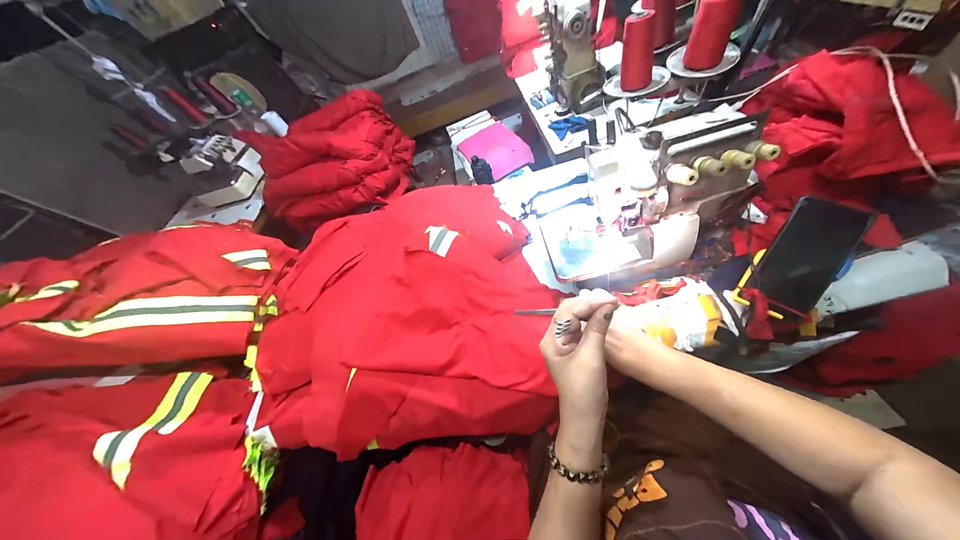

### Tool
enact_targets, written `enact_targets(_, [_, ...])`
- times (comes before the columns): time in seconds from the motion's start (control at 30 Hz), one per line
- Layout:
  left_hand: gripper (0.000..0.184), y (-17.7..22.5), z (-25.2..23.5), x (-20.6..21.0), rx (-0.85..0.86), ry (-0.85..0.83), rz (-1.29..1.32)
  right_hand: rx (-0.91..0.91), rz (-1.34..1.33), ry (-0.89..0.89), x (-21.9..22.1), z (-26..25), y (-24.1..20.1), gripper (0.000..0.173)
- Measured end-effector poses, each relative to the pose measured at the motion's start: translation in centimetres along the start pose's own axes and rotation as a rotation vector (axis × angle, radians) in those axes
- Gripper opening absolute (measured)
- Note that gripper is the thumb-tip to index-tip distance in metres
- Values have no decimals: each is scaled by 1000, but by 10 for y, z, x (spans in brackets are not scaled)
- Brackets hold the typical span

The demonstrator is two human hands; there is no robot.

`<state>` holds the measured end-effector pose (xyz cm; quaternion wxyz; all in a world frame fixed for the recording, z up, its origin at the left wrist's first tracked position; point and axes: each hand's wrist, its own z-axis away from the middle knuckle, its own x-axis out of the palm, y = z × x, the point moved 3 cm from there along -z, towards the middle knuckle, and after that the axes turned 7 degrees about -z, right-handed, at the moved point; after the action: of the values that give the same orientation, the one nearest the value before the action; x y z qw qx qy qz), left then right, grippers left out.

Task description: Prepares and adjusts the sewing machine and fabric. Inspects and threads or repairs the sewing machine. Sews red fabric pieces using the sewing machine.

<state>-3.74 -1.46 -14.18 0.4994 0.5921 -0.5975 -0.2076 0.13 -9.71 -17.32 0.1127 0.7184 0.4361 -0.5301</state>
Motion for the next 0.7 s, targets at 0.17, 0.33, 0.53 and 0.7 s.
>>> enact_targets(0.17, [10, -11, -10, -9, -23, 57, 4, 133, 194, -26, -12, 47, 25, 21])
enact_targets(0.33, [10, -27, -17, -1, -154, 136, 19, 526, -428, -321, -50, 126, 54, 25])
enact_targets(0.53, [7, -50, -22, 30, -445, 155, 138, 467, -1421, -76, -65, 152, 62, 22])
enact_targets(0.7, [10, -61, -25, 47, -685, 222, 281, 439, -1577, 125, -78, 108, 60, 29])
